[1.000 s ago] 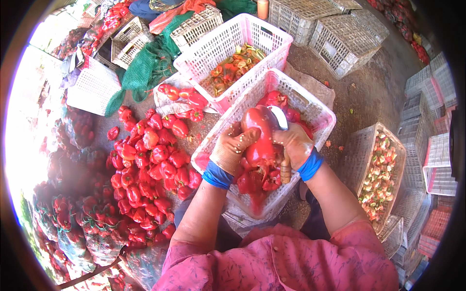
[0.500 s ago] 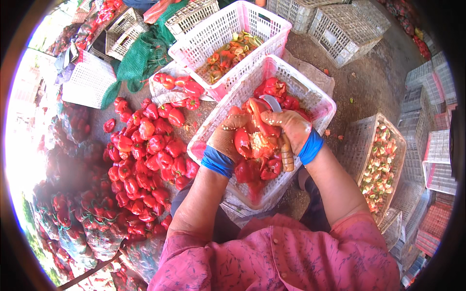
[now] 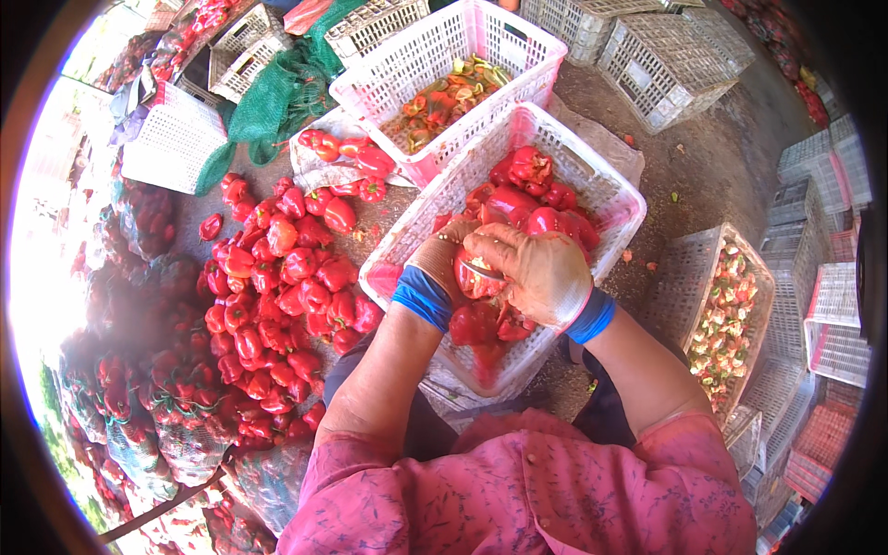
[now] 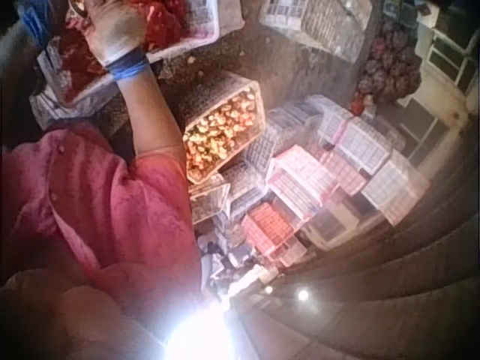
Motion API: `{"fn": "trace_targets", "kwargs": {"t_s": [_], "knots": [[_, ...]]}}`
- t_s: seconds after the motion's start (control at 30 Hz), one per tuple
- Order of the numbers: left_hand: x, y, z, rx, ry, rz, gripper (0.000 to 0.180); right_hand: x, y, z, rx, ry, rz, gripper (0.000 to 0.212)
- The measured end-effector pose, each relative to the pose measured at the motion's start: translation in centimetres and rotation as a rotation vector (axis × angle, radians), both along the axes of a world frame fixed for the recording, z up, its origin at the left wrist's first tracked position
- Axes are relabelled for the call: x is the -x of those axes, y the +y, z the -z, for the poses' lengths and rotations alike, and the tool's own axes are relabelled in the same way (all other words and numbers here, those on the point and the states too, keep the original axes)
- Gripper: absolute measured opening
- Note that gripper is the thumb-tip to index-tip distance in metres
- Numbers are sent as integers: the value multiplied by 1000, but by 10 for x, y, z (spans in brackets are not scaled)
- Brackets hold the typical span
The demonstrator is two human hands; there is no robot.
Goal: The person de-cores red bell peppers using a knife, placing the cleaned peppers into a plastic crate while discarding the cores and seeds into a separate container.
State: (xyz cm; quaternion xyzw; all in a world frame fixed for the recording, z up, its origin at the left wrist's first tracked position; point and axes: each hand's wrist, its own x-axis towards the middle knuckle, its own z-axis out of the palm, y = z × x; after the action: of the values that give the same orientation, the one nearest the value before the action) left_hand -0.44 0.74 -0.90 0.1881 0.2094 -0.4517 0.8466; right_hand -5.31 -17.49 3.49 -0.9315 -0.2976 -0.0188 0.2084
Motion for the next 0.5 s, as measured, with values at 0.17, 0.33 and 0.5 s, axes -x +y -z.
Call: {"fn": "trace_targets", "kwargs": {"t_s": [0.17, 0.33, 0.5], "knots": [[6, -14, -10, -169, 39, -95, 21, 7, 7, -1, -117, 73, 88, 53], [-6, -11, 24, -227, 115, -36, 19, 8, 7, -14, 33, 42, 81, 50], [-2, -12, 37, -279, 172, -64, 20, 10, 10, -23, 158, 166, 131, 48]]}}
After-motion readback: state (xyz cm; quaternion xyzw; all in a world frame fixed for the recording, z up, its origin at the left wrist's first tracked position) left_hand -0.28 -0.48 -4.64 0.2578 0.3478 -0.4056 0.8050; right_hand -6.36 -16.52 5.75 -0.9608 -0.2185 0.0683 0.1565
